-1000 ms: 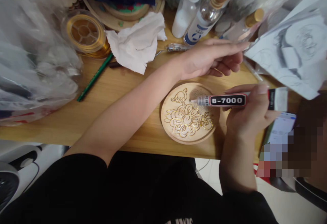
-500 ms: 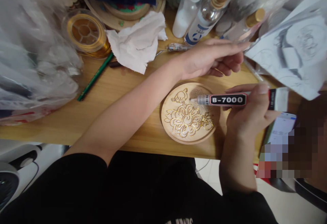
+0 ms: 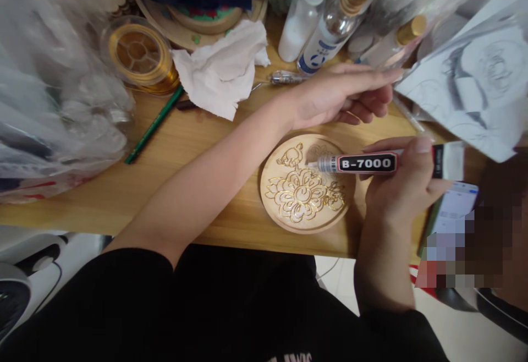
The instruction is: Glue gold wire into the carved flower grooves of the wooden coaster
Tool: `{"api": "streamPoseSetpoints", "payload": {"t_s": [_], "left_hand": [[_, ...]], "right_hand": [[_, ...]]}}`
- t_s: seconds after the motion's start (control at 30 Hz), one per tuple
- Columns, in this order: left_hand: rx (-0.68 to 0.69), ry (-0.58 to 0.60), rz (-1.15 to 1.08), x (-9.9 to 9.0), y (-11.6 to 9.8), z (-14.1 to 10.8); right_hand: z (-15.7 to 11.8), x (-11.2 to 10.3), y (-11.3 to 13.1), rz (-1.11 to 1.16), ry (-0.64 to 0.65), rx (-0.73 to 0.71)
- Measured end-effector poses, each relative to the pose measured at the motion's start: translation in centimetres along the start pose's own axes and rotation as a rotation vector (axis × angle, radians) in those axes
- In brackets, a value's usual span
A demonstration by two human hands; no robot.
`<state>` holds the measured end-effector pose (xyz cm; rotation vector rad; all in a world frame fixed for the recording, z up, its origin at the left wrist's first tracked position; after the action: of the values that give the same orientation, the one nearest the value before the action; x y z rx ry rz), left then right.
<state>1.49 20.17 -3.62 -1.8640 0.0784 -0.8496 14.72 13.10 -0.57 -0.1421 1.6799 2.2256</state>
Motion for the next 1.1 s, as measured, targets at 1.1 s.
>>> {"api": "streamPoseSetpoints", "payload": {"t_s": [1.1], "left_hand": [[0.027, -0.045, -0.047, 0.02, -0.11, -0.07]], "right_hand": [[0.14, -0.03, 0.14, -0.012, -0.031, 0.007]]}}
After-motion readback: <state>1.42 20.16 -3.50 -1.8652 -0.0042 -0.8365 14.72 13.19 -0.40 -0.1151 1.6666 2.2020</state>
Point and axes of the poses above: each hand's wrist, its own z-axis towards the middle knuckle, its own x-axis out of the palm, y = z × x, the point moved 4 cm from there along z, towards the middle knuckle, and after that the axes turned 2 degrees about -x, right-handed, at the moved point
